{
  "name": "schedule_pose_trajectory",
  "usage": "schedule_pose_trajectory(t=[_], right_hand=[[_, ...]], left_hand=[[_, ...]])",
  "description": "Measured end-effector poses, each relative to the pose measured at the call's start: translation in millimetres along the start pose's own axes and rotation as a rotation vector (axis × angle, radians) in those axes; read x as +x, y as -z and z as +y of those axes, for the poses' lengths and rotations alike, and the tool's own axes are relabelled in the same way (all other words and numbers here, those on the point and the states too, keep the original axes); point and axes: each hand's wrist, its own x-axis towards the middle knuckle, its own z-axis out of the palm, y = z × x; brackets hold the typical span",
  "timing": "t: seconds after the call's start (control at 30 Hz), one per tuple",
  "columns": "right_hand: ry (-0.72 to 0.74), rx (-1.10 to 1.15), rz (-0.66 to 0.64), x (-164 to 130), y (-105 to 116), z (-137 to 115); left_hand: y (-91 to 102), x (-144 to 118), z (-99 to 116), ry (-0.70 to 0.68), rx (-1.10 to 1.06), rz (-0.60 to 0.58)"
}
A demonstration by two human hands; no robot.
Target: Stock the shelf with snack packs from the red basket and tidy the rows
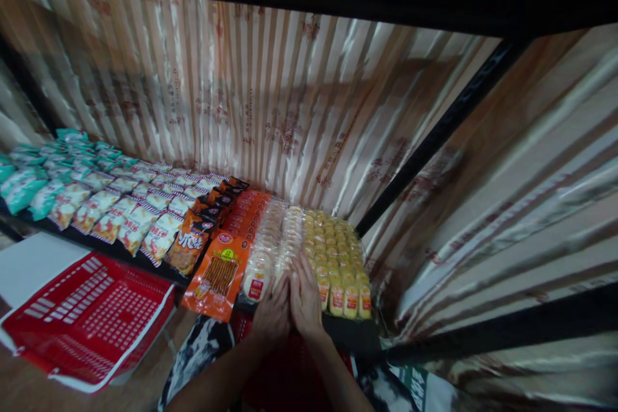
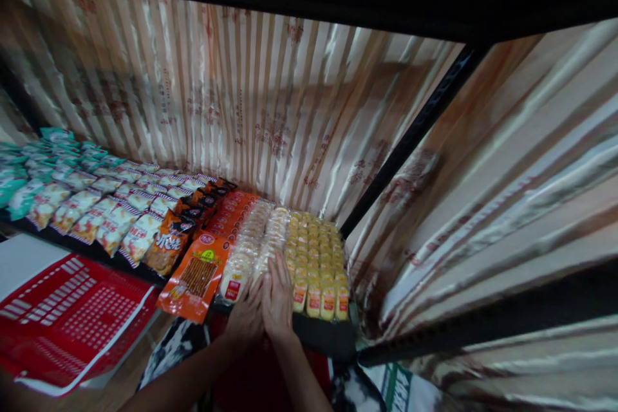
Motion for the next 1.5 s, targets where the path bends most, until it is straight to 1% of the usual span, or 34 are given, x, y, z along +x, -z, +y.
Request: schedule_pose_trajectory(t=[0.07, 0.17, 0.23, 0.27, 0.4, 0.53, 0.63, 0.7, 0.8, 0.9, 1.0, 1.1, 1.2, 1.33, 1.5], right_hand=[[-0.012, -0.003, 0.016, -13, 3, 1], [-0.012, -0.017, 0.047, -22, 7, -1], [0.007, -0.034, 0.044, -26, 6, -4], [0.022, -0.046, 0.032, -28, 5, -5], [0.108, -0.094, -0.029, -35, -9, -9], [0.188, -0.126, -0.147, -43, -28, -15], [0.197, -0.148, -0.212, -49, -39, -22], [0.192, -0.154, -0.208, -53, -45, -25], [0.197, -0.142, -0.161, -60, -53, -25], [0.209, -0.116, -0.131, -66, -61, -20], [0.243, -0.088, -0.098, -71, -69, -12], [0.290, -0.065, -0.043, -73, -75, -6], [0.321, -0.072, -0.026, -73, -77, -4], [0.350, -0.092, -0.024, -71, -76, -7], [0.352, -0.097, -0.017, -70, -77, -8]], left_hand=[[2.8, 1, -1, 0.002, 0.002, -0.002], [10.0, 1, -1, 0.010, -0.007, 0.016], [16.8, 0, 1, 0.047, -0.007, 0.052], [20.5, -2, 2, 0.088, -0.002, 0.070], [31.9, -19, 6, 0.293, 0.023, 0.107], [35.4, -40, 3, 0.415, 0.023, 0.110], [37.5, -47, -5, 0.485, 0.035, 0.083], [40.9, -46, -13, 0.488, 0.045, 0.074], [48.3, -41, -26, 0.496, 0.058, 0.083], [55.1, -35, -37, 0.500, 0.054, 0.088], [57.8, -31, -46, 0.493, 0.047, 0.058], [56.4, -29, -53, 0.503, 0.030, -0.010], [53.0, -28, -57, 0.495, 0.011, -0.050], [49.3, -26, -60, 0.507, 0.011, -0.067], [45.8, -25, -63, 0.518, -0.009, -0.064]])
